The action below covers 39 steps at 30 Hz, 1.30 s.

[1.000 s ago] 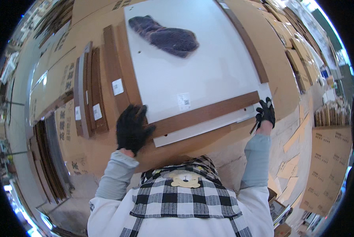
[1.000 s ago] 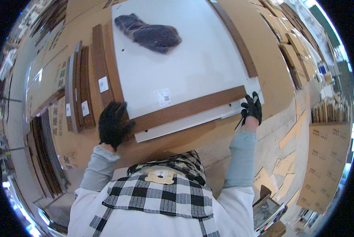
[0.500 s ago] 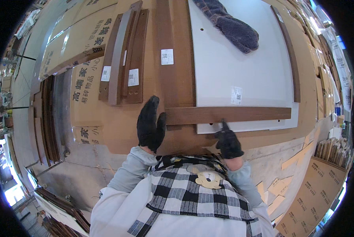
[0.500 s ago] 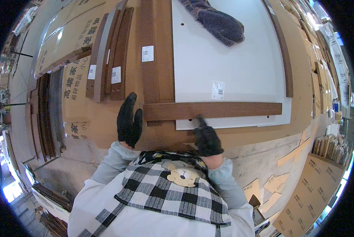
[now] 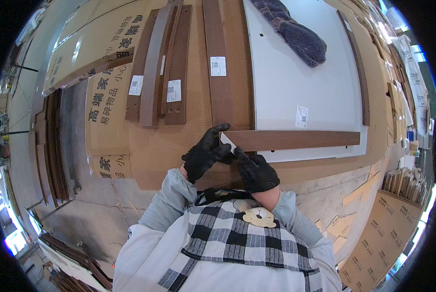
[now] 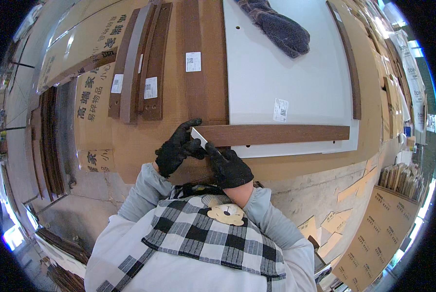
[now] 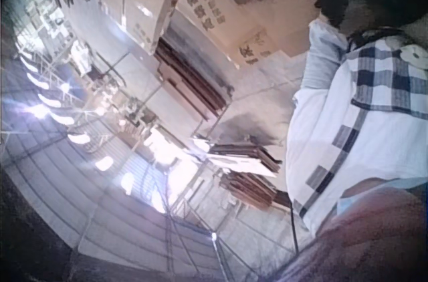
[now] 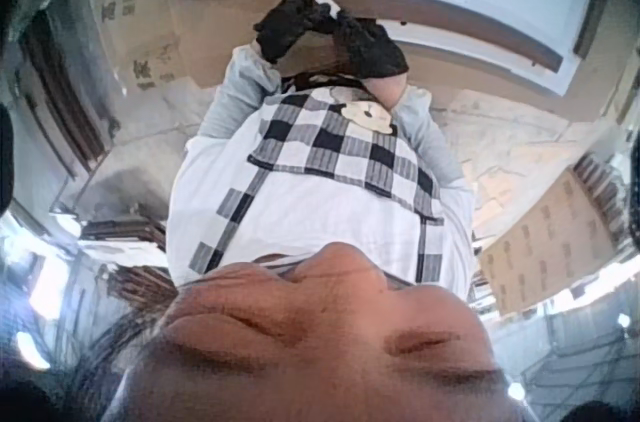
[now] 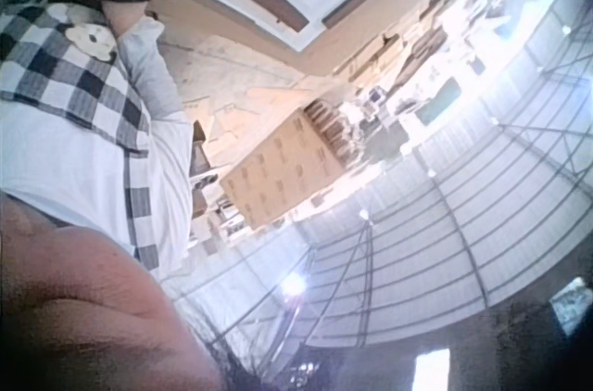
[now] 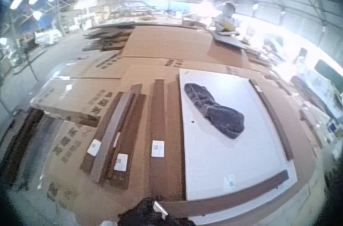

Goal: The person assembles wooden furniture components on a large cardboard surface. They repeatedly pick up long wooden strips, align them with a white panel, and use a utility knife to remove protective film or labels from the strips. The person handles multiple strips one at a time, placing them back after each operation.

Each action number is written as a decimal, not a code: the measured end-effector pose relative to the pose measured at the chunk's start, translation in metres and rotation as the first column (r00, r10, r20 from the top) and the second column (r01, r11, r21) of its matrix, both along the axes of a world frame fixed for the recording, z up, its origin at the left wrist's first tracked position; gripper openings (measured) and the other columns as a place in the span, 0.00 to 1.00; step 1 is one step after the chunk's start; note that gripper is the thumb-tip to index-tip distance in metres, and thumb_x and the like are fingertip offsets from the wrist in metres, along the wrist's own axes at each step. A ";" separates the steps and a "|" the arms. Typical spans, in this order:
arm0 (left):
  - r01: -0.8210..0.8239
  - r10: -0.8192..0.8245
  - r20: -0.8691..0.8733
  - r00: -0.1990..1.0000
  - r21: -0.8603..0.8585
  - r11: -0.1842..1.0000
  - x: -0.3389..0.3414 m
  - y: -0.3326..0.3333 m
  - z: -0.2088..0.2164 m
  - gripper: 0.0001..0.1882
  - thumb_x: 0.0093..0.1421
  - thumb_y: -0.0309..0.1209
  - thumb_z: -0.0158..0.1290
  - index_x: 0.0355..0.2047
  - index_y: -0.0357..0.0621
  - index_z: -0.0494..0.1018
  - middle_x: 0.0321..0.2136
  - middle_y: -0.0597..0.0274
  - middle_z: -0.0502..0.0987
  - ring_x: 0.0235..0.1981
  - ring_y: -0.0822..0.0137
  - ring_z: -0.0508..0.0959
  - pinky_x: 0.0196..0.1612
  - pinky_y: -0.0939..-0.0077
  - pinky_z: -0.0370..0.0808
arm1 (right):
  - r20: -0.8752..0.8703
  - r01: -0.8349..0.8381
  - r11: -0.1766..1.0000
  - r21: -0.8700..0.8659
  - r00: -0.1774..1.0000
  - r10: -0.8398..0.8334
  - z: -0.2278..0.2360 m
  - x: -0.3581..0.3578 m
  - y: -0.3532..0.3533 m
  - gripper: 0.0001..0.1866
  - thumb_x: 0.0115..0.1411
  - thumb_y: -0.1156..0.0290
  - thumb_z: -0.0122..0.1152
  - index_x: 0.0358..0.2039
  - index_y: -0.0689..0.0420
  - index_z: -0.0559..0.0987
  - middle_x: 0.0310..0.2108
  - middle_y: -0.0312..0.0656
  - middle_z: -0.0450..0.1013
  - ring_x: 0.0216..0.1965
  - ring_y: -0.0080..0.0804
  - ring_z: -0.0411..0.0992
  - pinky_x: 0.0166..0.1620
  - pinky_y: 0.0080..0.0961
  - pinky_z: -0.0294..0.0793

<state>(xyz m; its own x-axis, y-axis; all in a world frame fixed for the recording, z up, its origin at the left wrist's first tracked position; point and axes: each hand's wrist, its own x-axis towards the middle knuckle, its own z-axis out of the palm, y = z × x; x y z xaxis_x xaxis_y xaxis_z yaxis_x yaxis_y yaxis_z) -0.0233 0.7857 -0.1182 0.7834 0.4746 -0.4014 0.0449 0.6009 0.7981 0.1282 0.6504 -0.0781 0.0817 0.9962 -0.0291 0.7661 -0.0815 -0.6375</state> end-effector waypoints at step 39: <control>-0.157 0.171 -0.197 0.965 0.086 0.984 0.019 -0.011 0.010 0.25 0.57 0.31 0.56 0.53 0.44 0.60 0.36 0.60 0.74 0.25 0.70 0.77 0.23 0.82 0.72 | 0.019 0.164 0.982 -0.091 0.986 -0.163 0.008 -0.005 -0.007 0.28 0.54 0.74 0.54 0.58 0.48 0.67 0.36 0.50 0.71 0.34 0.47 0.72 0.35 0.36 0.73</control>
